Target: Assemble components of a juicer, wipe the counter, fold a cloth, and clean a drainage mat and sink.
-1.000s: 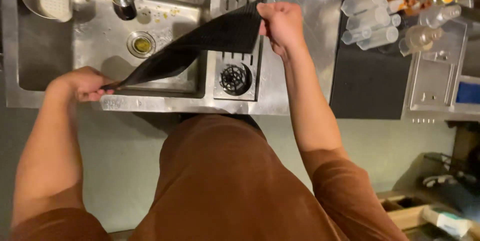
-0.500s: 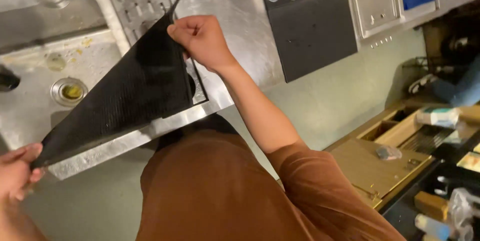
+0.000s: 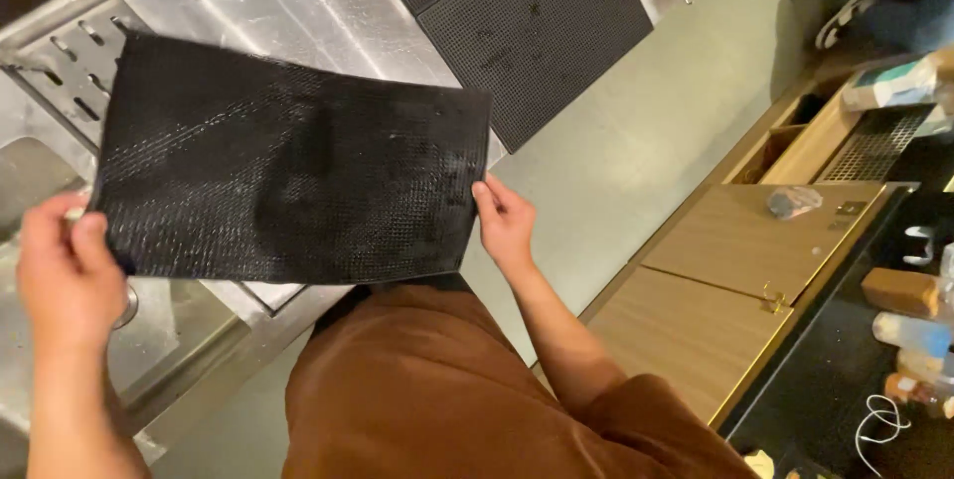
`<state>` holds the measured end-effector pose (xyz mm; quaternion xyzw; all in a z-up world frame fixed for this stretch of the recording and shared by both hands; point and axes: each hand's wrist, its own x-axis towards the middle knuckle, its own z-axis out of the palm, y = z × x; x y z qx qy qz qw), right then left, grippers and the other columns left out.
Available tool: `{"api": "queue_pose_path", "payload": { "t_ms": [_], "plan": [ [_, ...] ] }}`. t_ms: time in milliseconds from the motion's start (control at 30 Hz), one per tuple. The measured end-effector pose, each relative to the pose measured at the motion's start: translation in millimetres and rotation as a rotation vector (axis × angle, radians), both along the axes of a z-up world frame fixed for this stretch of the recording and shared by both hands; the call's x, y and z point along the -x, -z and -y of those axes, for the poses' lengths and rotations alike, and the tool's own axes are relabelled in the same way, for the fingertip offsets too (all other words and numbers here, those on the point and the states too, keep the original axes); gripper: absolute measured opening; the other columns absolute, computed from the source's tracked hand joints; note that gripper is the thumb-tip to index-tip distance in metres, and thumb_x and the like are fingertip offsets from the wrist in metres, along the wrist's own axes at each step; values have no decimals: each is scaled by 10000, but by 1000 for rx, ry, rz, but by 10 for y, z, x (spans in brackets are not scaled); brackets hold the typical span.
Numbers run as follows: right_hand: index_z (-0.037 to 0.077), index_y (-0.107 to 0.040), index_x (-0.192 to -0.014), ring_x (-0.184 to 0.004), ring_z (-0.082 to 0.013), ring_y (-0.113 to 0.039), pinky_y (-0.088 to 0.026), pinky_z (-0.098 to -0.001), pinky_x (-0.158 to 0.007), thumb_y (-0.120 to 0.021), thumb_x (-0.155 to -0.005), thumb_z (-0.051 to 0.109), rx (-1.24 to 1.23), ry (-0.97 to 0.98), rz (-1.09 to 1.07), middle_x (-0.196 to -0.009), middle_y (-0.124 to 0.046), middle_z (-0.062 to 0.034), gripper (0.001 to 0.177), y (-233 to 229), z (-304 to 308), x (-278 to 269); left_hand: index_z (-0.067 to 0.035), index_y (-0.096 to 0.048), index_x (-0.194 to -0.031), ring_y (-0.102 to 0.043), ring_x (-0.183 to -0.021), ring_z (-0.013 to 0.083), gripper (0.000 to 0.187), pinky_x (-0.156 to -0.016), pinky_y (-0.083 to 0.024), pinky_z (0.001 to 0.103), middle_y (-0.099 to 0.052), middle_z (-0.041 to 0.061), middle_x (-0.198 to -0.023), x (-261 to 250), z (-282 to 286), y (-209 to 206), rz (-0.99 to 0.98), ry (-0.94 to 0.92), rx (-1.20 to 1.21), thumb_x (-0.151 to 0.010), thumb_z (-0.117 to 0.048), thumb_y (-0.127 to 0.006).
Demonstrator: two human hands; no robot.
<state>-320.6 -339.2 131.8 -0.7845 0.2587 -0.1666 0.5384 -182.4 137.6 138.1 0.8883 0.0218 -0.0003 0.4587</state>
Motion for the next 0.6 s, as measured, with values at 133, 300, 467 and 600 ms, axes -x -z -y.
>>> {"api": "queue_pose_path", "payload": {
  "t_ms": [133,300,467,600],
  "plan": [
    [-32,-736,-1178,-696,-50,-570,-496,-231,-612,-697,-998,147,-283,227,8,-823,-689,20,257,558,-99,396,-67,-609,-1225,-645,-1056,382,85,-902,-513,453,-691,184,-1123,-980,922,-17,172,268,-253,-1175,-135,-597],
    [6,-746,-1102,-648,-105,-598,-559,-289,-583,-708,-988,159,-671,508,-54,-797,-680,-16,194,1018,-108,378,-174,-658,-1281,-653,-1008,445,168,-817,-493,547,-718,171,-1125,-1996,1692,550,84,385,-469,-1155,-253,-582],
    [-15,-644,-874,-704,-149,-703,-626,-315,-634,-687,-988,158,-782,227,-297,-777,-676,-56,211,1010,-98,118,-115,-680,-1142,-677,-898,426,140,-733,-503,563,-736,165,-950,-2678,1885,1188,240,364,-578,-1026,-149,-609],
    [5,-577,-831,-662,-185,-716,-621,-322,-604,-683,-982,153,-758,204,-368,-754,-678,-96,237,1064,-18,62,-100,-656,-1022,-676,-905,403,90,-782,-511,539,-741,150,-988,-2848,1778,1738,165,391,-652,-1032,-124,-570]
  ]
}}
